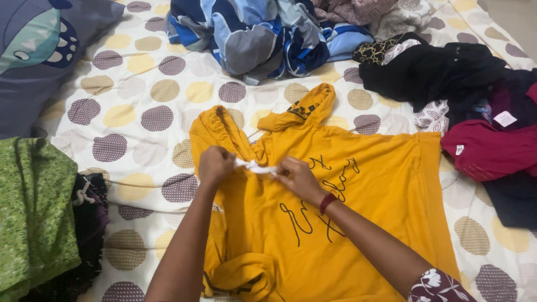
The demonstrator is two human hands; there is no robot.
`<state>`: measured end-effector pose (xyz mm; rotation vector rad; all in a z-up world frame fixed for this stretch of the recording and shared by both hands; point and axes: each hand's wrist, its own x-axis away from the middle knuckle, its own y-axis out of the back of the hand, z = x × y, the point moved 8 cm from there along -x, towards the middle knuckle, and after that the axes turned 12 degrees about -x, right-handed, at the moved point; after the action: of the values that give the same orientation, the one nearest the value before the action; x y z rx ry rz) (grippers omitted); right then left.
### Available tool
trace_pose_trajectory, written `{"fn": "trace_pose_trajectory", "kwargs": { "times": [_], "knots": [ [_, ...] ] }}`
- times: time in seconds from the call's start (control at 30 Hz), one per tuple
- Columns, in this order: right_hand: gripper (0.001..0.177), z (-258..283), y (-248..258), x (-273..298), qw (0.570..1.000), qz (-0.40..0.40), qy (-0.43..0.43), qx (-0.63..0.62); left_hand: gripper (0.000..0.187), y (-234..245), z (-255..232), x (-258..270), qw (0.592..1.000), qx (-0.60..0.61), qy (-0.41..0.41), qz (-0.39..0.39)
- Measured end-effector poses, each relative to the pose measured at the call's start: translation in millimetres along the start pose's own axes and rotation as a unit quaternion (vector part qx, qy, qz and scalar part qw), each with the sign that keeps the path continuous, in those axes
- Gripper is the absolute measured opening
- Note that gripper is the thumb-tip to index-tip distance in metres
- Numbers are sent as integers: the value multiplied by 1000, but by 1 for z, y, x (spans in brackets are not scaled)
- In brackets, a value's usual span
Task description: The person folds a green cloth, a yellow hoodie, and a red shirt by hand on a bed.
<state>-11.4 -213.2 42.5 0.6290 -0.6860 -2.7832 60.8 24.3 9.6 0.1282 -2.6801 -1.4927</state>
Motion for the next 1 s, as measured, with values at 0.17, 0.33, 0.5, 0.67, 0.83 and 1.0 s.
{"fn": "trace_pose_trajectory", "kwargs": {
  "times": [0.17,0.33,0.5,0.67,0.83,1.0],
  "knots": [
    [27,5,10,2,998,34,-16,-52,41,3,13,-12,999,9,46,8],
    [29,-3,36,9,999,-17,-46,-14,78,23,36,-23,979,-6,174,-108],
    [27,-18,51,21,996,-19,-83,13,83,18,39,-29,971,-63,231,-8],
    [25,-22,59,24,996,-38,-81,-28,44,6,54,-39,986,41,152,59],
    [26,-31,67,30,992,-69,-100,-25,29,27,28,-37,976,204,69,38],
    [29,-81,76,41,966,-128,-164,-153,42,31,-88,29,906,379,-172,70]
  ]
}}
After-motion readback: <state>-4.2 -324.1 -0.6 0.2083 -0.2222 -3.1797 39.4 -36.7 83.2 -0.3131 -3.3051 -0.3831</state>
